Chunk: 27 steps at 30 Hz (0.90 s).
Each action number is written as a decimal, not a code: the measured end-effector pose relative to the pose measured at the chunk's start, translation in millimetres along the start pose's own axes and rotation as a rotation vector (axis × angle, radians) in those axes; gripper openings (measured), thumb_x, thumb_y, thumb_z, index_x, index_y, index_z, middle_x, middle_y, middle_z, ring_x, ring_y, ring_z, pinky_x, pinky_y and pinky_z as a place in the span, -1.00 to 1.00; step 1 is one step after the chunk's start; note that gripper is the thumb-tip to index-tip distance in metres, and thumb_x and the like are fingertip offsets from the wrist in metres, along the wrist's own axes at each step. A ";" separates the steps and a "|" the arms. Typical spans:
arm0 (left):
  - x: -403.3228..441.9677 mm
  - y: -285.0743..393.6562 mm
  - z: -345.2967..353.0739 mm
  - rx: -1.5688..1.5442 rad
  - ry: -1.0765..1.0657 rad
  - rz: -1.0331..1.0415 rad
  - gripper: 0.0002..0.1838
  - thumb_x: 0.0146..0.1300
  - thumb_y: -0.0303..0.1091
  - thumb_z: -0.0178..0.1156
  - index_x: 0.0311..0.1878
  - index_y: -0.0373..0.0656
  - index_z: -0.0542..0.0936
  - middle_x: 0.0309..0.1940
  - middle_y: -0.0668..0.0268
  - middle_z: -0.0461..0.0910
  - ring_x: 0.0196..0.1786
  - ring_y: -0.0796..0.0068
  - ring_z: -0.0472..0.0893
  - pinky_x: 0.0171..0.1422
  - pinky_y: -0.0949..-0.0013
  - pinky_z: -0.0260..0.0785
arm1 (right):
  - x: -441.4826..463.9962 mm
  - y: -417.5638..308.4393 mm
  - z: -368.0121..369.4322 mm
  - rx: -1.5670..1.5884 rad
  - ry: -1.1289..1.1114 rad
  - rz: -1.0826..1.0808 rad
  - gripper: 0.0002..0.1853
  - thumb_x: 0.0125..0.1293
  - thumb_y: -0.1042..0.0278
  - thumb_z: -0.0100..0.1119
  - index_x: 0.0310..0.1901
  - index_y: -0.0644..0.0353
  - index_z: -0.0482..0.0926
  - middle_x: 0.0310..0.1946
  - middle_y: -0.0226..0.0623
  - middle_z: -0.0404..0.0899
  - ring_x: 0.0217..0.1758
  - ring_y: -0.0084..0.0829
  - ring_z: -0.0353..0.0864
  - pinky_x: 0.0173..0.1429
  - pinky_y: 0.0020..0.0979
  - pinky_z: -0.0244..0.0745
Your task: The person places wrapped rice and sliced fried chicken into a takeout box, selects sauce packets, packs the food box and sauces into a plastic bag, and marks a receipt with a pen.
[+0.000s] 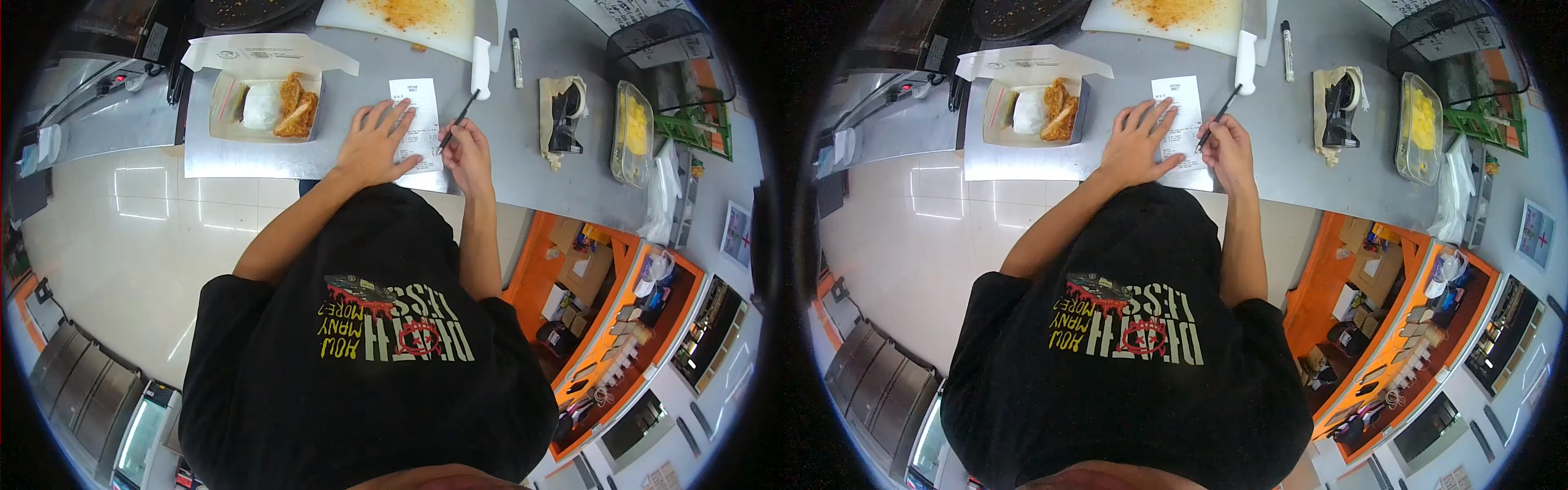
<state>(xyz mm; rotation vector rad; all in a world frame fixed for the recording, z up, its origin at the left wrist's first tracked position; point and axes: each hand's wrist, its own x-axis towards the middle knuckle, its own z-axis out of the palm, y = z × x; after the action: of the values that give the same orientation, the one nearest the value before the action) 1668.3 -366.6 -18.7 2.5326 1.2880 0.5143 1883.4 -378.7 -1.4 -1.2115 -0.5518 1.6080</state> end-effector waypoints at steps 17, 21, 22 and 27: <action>2.1 4.7 1.1 0.015 -0.018 -0.007 -0.22 0.27 0.27 0.19 0.48 0.08 0.42 0.53 0.21 0.26 0.52 0.09 0.20 0.54 -0.15 -0.02 | 3.9 26.0 -4.7 -0.753 -0.087 -0.682 -0.86 0.10 0.74 0.33 -0.35 0.33 0.58 -0.34 -0.33 0.55 -0.37 -0.60 0.63 -0.24 -0.55 0.56; 2.2 5.3 1.8 0.020 -0.020 -0.004 -0.21 0.27 0.26 0.18 0.48 0.06 0.42 0.54 0.21 0.25 0.52 0.09 0.20 0.54 -0.15 -0.02 | 5.3 32.2 -5.4 -0.747 -0.032 -0.712 -0.87 0.10 0.66 0.40 -0.37 0.30 0.60 -0.43 -0.38 0.53 -0.44 -0.66 0.54 -0.35 -0.58 0.42; 2.4 4.9 2.2 0.018 -0.015 -0.003 -0.21 0.28 0.26 0.18 0.48 0.06 0.42 0.54 0.21 0.25 0.52 0.09 0.20 0.54 -0.16 -0.02 | 5.7 32.3 -6.1 -0.756 -0.031 -0.714 -0.87 0.10 0.66 0.40 -0.37 0.31 0.60 -0.43 -0.38 0.54 -0.43 -0.66 0.55 -0.35 -0.57 0.43; 2.3 4.4 3.3 0.025 -0.015 -0.005 -0.21 0.27 0.26 0.19 0.48 0.06 0.42 0.54 0.21 0.25 0.52 0.10 0.21 0.54 -0.15 -0.01 | 5.7 30.9 -6.0 -0.792 -0.041 -0.721 -0.87 0.10 0.65 0.40 -0.37 0.31 0.61 -0.42 -0.36 0.55 -0.44 -0.63 0.56 -0.35 -0.56 0.44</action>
<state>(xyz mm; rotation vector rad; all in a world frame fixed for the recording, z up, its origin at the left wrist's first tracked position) 1674.1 -367.4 -19.7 2.5480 1.3023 0.4804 1875.3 -386.8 -31.3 -1.2991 -1.5453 0.7928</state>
